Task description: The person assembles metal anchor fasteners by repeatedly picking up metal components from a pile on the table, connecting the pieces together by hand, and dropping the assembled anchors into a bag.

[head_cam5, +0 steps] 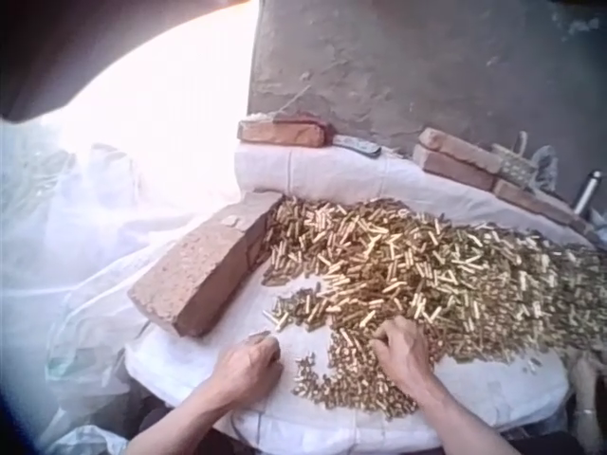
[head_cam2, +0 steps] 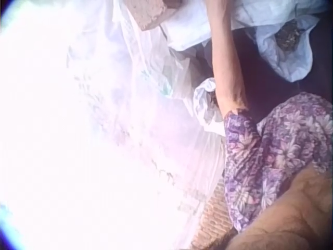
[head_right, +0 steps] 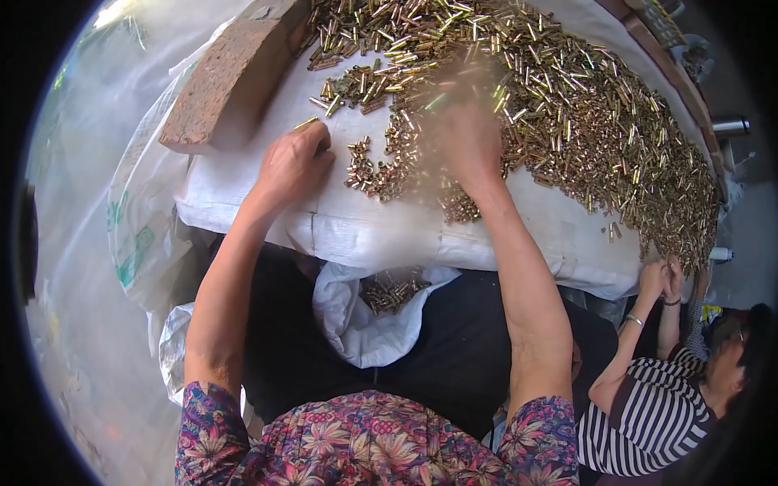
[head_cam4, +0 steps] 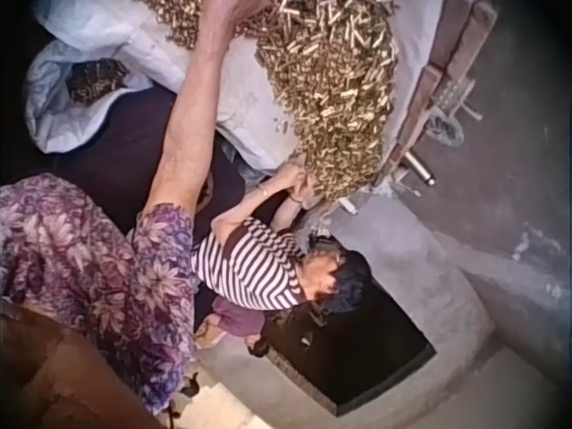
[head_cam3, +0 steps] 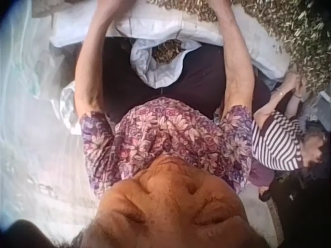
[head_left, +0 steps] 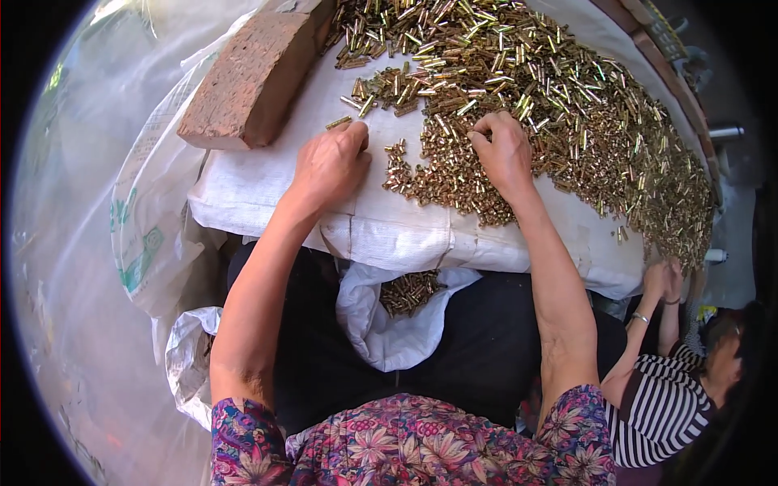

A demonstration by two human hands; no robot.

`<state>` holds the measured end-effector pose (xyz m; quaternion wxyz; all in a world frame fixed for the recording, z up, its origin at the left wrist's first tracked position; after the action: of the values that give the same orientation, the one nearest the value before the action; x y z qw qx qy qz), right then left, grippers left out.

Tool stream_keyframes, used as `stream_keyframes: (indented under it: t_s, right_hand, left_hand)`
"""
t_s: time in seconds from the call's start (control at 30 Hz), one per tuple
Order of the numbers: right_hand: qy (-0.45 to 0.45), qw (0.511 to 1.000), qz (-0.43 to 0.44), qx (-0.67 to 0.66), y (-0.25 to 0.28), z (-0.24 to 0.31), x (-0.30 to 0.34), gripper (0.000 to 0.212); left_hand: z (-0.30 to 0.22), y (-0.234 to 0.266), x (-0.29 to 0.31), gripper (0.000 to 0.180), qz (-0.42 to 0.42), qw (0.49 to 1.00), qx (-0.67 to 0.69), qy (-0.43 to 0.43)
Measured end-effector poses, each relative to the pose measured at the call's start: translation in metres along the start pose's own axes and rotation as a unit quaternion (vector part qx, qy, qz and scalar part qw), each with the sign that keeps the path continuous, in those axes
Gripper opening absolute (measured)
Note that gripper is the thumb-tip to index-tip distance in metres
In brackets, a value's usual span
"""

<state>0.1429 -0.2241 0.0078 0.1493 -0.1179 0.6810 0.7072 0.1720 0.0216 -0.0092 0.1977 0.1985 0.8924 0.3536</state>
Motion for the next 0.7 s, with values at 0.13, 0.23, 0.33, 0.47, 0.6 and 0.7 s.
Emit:
stream_keyframes:
  t_s: [0.13, 0.23, 0.33, 0.47, 0.6, 0.7]
  right_hand:
    - [-0.029, 0.991, -0.029, -0.127, 0.015, -0.003, 0.020, 0.011]
    - [-0.125, 0.920, 0.093, -0.361, 0.017, 0.004, 0.047, 0.009]
    - [-0.140, 0.865, 0.132, -0.463, 0.032, 0.023, 0.072, 0.006]
    - [-0.154, 0.790, 0.177, -0.567, 0.044, 0.049, 0.099, 0.007]
    - [-0.142, 0.770, 0.204, -0.588, 0.049, 0.061, 0.112, 0.008]
    - [-0.135, 0.761, 0.219, -0.596, 0.054, 0.070, 0.117, 0.008]
  left_hand:
    - [-0.009, 0.013, 0.023, 0.017, -0.007, 0.987, 0.159, 0.028]
    - [-0.023, 0.016, 0.042, 0.016, 0.008, 0.965, 0.244, 0.094]
    - [-0.031, 0.005, 0.064, 0.008, 0.035, 0.848, 0.497, 0.179]
    - [-0.048, -0.008, 0.081, 0.008, 0.043, 0.770, 0.609, 0.185]
    - [-0.059, -0.019, 0.088, 0.009, 0.037, 0.712, 0.672, 0.201]
    - [-0.060, -0.025, 0.094, 0.012, 0.061, 0.704, 0.685, 0.177]
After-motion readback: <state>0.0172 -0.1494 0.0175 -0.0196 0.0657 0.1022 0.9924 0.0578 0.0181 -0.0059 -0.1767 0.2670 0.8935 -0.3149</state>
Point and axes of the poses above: each hand's wrist, its own x-axis away from the middle knuckle, its own y-axis out of the back of the hand, z = x × y, the point moved 5 cm from there along -x, towards the middle knuckle, and after that the axes turned 13 degrees about x, right-handed, at the moved point
